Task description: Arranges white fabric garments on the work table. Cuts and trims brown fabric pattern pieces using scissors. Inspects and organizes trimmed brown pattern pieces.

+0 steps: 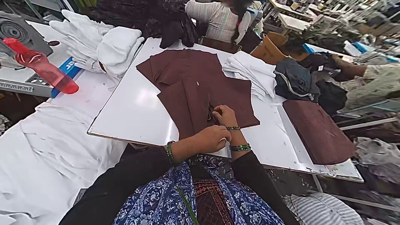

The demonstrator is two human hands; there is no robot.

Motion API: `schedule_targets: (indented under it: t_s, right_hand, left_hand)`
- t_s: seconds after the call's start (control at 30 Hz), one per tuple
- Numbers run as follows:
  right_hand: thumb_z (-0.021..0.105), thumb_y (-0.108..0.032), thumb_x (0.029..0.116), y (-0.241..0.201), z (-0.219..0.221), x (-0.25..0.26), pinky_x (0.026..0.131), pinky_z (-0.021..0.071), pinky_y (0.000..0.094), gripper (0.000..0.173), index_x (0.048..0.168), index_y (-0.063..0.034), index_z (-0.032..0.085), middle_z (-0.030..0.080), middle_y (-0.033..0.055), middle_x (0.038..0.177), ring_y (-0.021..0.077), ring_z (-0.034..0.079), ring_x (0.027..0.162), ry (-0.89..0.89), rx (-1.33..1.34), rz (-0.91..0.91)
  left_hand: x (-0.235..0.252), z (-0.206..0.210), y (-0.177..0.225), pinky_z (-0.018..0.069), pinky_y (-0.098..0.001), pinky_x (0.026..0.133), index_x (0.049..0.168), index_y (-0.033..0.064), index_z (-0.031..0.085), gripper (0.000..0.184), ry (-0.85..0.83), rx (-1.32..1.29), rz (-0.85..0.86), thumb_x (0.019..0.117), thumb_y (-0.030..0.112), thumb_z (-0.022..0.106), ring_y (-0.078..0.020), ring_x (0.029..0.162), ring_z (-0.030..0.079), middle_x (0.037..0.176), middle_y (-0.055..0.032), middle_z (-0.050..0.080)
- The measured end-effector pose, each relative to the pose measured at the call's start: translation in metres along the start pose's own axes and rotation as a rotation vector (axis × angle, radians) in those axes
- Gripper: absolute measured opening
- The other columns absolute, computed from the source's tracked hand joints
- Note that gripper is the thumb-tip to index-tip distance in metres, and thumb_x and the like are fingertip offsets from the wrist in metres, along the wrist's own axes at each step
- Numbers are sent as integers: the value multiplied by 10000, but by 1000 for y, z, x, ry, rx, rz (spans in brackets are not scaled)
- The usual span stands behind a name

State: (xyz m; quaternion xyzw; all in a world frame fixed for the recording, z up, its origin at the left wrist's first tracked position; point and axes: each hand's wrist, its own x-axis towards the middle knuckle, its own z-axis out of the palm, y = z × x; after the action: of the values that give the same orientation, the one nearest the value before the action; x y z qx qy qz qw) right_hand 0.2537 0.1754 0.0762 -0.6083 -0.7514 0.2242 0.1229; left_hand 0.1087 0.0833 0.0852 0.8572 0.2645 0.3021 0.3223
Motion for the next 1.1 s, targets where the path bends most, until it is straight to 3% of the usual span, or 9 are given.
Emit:
schedule_targets:
  t_s: [0.1,0.23,0.3,0.37,0.57,0.77,0.93,1.0,1.1]
  right_hand:
    - [681,-291,990,-10,-6,15,1038,467,518,426,1267,30,639,656,241,1220,364,629,1169,-200,-124,43]
    - [508,-141,1062,-32,-1,14,1057,448,543,334,1308,67,599,619,262,1310,397,581,1274,-305,-265,73]
    - [569,-163,1031,-34,-2,19,1040,461,546,322,1275,43,611,630,255,1287,389,592,1259,-326,-292,110]
    - [648,-293,1004,-30,-7,25,1052,450,540,417,1279,18,616,639,246,1274,376,595,1253,-356,-268,114]
    - [676,-256,958,-24,-16,35,1045,457,539,423,1269,22,605,630,235,1299,355,599,1253,-417,-246,41]
    - [742,-292,910,-8,-19,47,995,473,535,455,1190,48,628,644,231,1217,342,619,1169,-442,-107,-27]
    - [766,-288,906,0,-22,50,996,468,523,483,1204,63,618,638,243,1210,332,620,1146,-458,30,-22]
    - [752,-275,929,6,-22,51,915,508,458,476,1239,49,596,643,210,1160,273,644,1011,-481,165,25]
    - [669,-207,988,19,-17,55,594,491,279,363,1265,1,559,663,109,970,126,598,660,-503,477,134]
  left_hand:
    - [8,12,-5,459,-465,1049,1107,-84,666,232,187,-27,-202,956,44,545,-381,1201,601,1190,-266,651]
    - [24,-3,-29,401,-522,1124,1340,-72,546,407,319,28,-557,968,94,542,-389,1346,499,1425,-264,520]
    - [32,-9,-48,378,-573,1131,1413,-40,485,478,347,75,-725,967,94,595,-414,1413,426,1527,-254,422]
    - [38,-15,-65,382,-600,1118,1477,-5,428,581,372,111,-856,943,82,641,-434,1430,399,1584,-243,355]
    - [62,-24,-75,422,-608,1066,1587,35,296,782,258,326,-1063,990,390,655,-449,1390,441,1507,-254,452]
    - [79,-25,-72,426,-574,1092,1619,33,198,826,213,378,-1187,1004,379,628,-434,1400,444,1541,-249,418]
    - [84,-30,-70,393,-546,1132,1549,-21,355,667,257,322,-1222,1068,418,499,-416,1382,474,1499,-267,462]
    - [76,-32,-75,401,-534,1130,1526,-37,386,648,345,242,-1186,1077,420,482,-399,1345,520,1463,-271,503]
    - [62,-32,-69,407,-500,1136,1550,-43,327,681,415,150,-1116,1064,387,535,-379,1327,541,1442,-276,523]
